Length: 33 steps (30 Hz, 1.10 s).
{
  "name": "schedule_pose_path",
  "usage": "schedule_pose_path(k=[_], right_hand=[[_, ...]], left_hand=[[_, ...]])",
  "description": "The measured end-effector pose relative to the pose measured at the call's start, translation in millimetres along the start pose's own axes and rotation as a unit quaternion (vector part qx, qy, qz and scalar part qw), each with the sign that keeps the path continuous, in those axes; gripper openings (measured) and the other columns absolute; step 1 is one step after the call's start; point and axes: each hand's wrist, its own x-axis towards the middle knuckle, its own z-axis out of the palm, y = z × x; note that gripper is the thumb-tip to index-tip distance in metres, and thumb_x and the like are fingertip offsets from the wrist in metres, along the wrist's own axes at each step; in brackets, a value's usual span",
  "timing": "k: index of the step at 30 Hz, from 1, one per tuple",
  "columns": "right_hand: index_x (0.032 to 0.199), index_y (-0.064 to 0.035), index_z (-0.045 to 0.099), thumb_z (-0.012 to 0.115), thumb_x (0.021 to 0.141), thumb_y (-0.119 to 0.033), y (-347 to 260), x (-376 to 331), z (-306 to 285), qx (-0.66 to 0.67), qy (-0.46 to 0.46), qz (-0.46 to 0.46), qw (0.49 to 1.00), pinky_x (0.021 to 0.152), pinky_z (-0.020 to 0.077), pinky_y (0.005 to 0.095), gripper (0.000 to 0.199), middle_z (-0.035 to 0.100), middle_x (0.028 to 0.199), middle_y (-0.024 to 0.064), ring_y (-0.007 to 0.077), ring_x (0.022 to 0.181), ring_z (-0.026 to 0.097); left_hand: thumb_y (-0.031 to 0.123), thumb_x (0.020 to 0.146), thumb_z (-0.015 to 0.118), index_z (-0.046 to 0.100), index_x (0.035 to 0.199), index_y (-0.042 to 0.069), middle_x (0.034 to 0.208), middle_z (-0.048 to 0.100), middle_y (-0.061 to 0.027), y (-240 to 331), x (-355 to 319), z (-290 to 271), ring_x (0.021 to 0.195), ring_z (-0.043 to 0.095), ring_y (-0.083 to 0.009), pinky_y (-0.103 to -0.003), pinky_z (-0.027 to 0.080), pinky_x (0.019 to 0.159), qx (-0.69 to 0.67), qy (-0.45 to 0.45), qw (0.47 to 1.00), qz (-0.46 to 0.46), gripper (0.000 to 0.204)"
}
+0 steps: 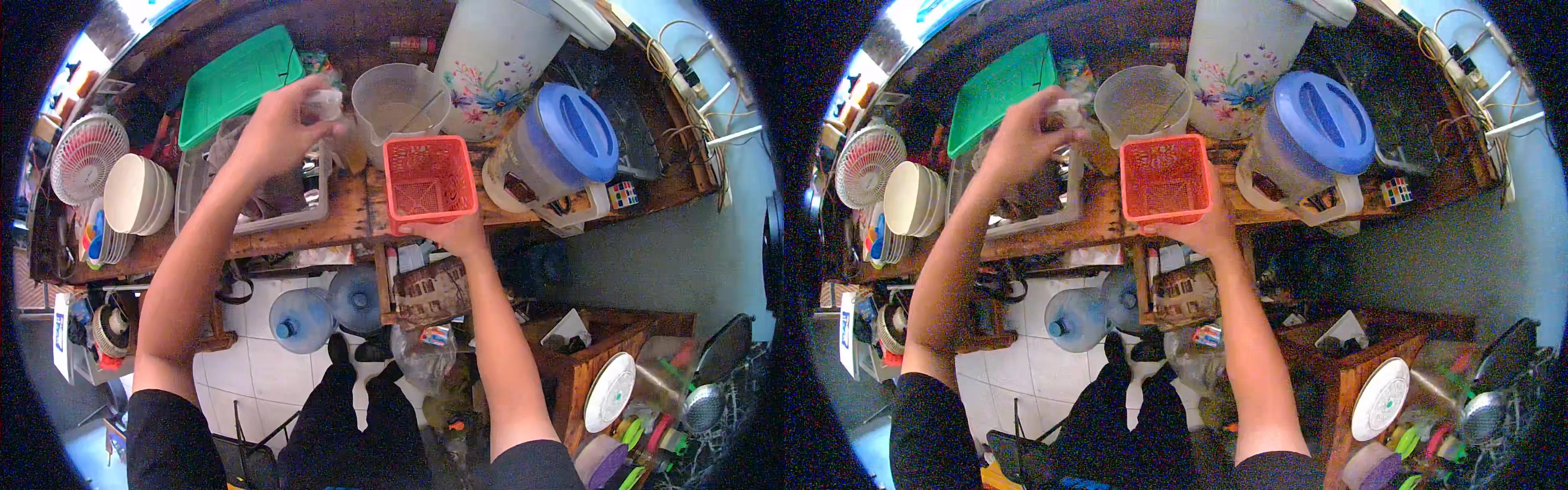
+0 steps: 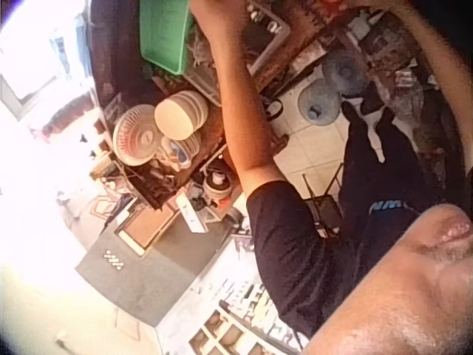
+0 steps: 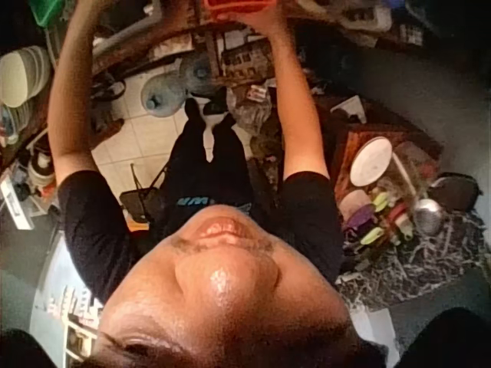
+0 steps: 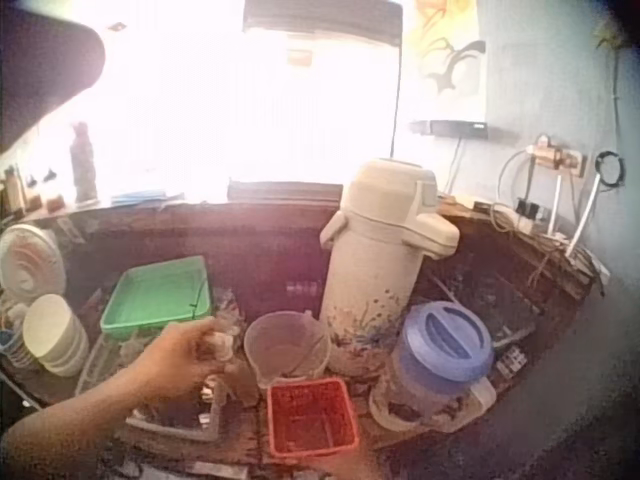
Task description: The recorder sorts cutlery and drink sachets into containers on a prep counter.
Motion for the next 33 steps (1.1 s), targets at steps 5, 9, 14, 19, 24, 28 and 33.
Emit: schedule_pose_path(k=[5, 9, 14, 19, 24, 28, 33], right_hand=[[0.144, -0.0048, 0.042, 0.104, 0.047, -0.027, 1, 0, -2, -0.029, -0.004, 0.004, 1.000, 0.108, 0.0466, 0.0425, 0.117, 0.058, 0.137, 0.0111, 0.0263, 0.127, 0.058], [0.142, -0.0051, 0.043, 0.104, 0.046, -0.029, -3, 1, -1, -0.001, -0.006, -0.005, 1.000, 0.106, 0.0477, 0.0429, 0.116, 0.059, 0.135, 0.0112, 0.0268, 0.124, 0.059], [0.142, -0.0052, 0.043, 0.104, 0.046, -0.031, -3, 0, -2, -0.032, -0.008, -0.016, 0.999, 0.105, 0.0483, 0.0434, 0.117, 0.060, 0.134, 0.0114, 0.0266, 0.124, 0.059], [0.143, -0.0056, 0.042, 0.104, 0.046, -0.033, 8, 2, -4, -0.043, -0.009, 0.014, 0.999, 0.106, 0.0477, 0.0435, 0.118, 0.059, 0.135, 0.0119, 0.0281, 0.125, 0.059], [0.145, -0.0058, 0.038, 0.103, 0.046, -0.035, 4, 0, -6, -0.030, -0.028, 0.047, 0.998, 0.107, 0.0458, 0.0429, 0.122, 0.058, 0.136, 0.0122, 0.0282, 0.128, 0.057], [0.147, -0.0059, 0.036, 0.103, 0.047, -0.035, -5, 0, -5, 0.009, -0.020, 0.030, 0.999, 0.108, 0.0452, 0.0428, 0.124, 0.057, 0.137, 0.0116, 0.0271, 0.128, 0.056], [0.147, -0.0056, 0.038, 0.103, 0.048, -0.034, -13, 3, -3, -0.022, -0.022, 0.023, 0.999, 0.108, 0.0458, 0.0427, 0.122, 0.058, 0.136, 0.0103, 0.0254, 0.126, 0.057]], left_hand=[[0.014, 0.084, 0.082, 0.060, 0.121, 0.000, 0.102, 0.073, -0.0109, 33, 4, -36, 0.094, 0.070, -0.0146, -0.032, 0.057, 0.083, 0.137, 0.108, 0.982, 0.074, 0.045], [0.028, 0.084, 0.082, 0.062, 0.126, 0.005, 0.110, 0.074, -0.0157, 63, 34, -55, 0.097, 0.073, -0.0258, -0.037, 0.057, 0.086, 0.207, 0.201, 0.948, 0.137, 0.051], [0.009, 0.092, 0.059, 0.067, 0.099, -0.005, 0.093, 0.074, -0.0233, 42, 106, -11, 0.091, 0.074, -0.0320, -0.041, 0.058, 0.081, 0.109, 0.197, 0.967, 0.124, 0.017], [0.036, 0.085, 0.080, 0.063, 0.126, 0.006, 0.111, 0.073, -0.0170, -19, 166, 15, 0.098, 0.072, -0.0345, -0.042, 0.056, 0.090, 0.268, 0.062, 0.961, 0.003, 0.053], [0.011, 0.092, 0.062, 0.065, 0.107, -0.004, 0.106, 0.072, -0.0234, -24, 143, 38, 0.100, 0.072, -0.0315, -0.037, 0.056, 0.082, 0.068, 0.142, 0.985, 0.075, 0.021], [0.049, 0.072, 0.087, 0.050, 0.143, 0.005, 0.141, 0.057, -0.0211, -1, 83, 30, 0.132, 0.054, -0.0350, -0.044, 0.040, 0.112, 0.080, 0.103, 0.970, 0.207, 0.091], [0.058, 0.058, 0.091, 0.036, 0.151, 0.002, 0.142, 0.052, -0.0296, 1, 47, 39, 0.135, 0.050, -0.0400, -0.046, 0.037, 0.116, 0.084, -0.066, 0.985, 0.133, 0.122]])
